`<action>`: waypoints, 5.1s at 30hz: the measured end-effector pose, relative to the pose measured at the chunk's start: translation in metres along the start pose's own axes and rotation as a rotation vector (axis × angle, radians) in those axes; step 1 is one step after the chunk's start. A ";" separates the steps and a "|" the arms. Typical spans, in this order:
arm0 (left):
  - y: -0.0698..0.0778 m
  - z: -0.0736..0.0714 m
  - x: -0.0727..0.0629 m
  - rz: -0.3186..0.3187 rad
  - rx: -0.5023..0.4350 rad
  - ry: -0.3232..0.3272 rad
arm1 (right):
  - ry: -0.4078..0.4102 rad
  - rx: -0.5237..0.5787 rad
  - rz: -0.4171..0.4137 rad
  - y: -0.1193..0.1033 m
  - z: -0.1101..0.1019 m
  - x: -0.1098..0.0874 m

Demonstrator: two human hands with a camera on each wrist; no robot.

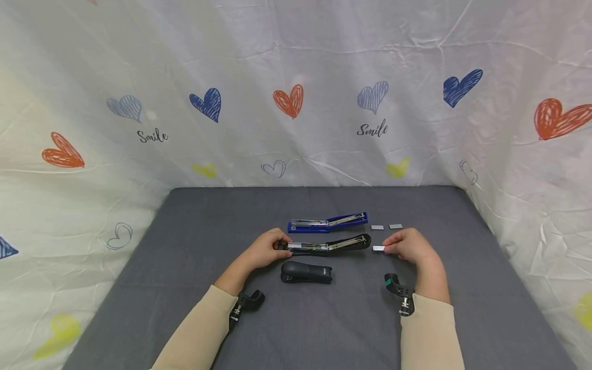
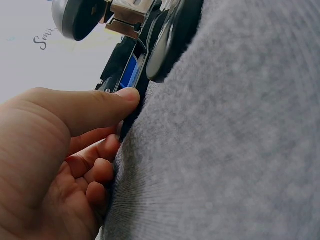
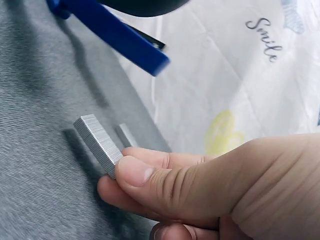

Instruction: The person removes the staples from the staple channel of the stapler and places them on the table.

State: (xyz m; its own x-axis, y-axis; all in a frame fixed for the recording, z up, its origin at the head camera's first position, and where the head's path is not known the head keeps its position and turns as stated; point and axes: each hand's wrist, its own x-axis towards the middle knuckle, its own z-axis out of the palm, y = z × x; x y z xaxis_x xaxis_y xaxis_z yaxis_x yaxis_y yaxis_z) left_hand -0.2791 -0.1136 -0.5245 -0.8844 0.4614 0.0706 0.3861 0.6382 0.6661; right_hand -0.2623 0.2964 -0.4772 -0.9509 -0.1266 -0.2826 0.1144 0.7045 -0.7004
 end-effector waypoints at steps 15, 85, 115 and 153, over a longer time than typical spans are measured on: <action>0.002 -0.002 0.000 -0.009 -0.005 -0.008 | -0.011 -0.012 0.014 -0.001 0.006 0.008; 0.001 -0.002 0.000 0.004 -0.020 0.006 | 0.016 0.158 -0.408 -0.118 0.050 -0.024; 0.000 -0.001 0.000 -0.005 -0.014 0.014 | -0.107 -0.004 -0.375 -0.125 0.123 0.010; 0.000 -0.001 0.001 0.000 -0.016 0.006 | 0.135 0.182 -0.301 -0.132 0.157 0.018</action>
State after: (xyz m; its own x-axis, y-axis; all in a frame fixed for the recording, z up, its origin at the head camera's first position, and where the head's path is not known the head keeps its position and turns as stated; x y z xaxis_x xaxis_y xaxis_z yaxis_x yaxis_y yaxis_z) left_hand -0.2808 -0.1138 -0.5236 -0.8860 0.4575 0.0748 0.3817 0.6283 0.6779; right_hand -0.2496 0.0915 -0.4924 -0.9777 -0.2071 0.0339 -0.1379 0.5127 -0.8474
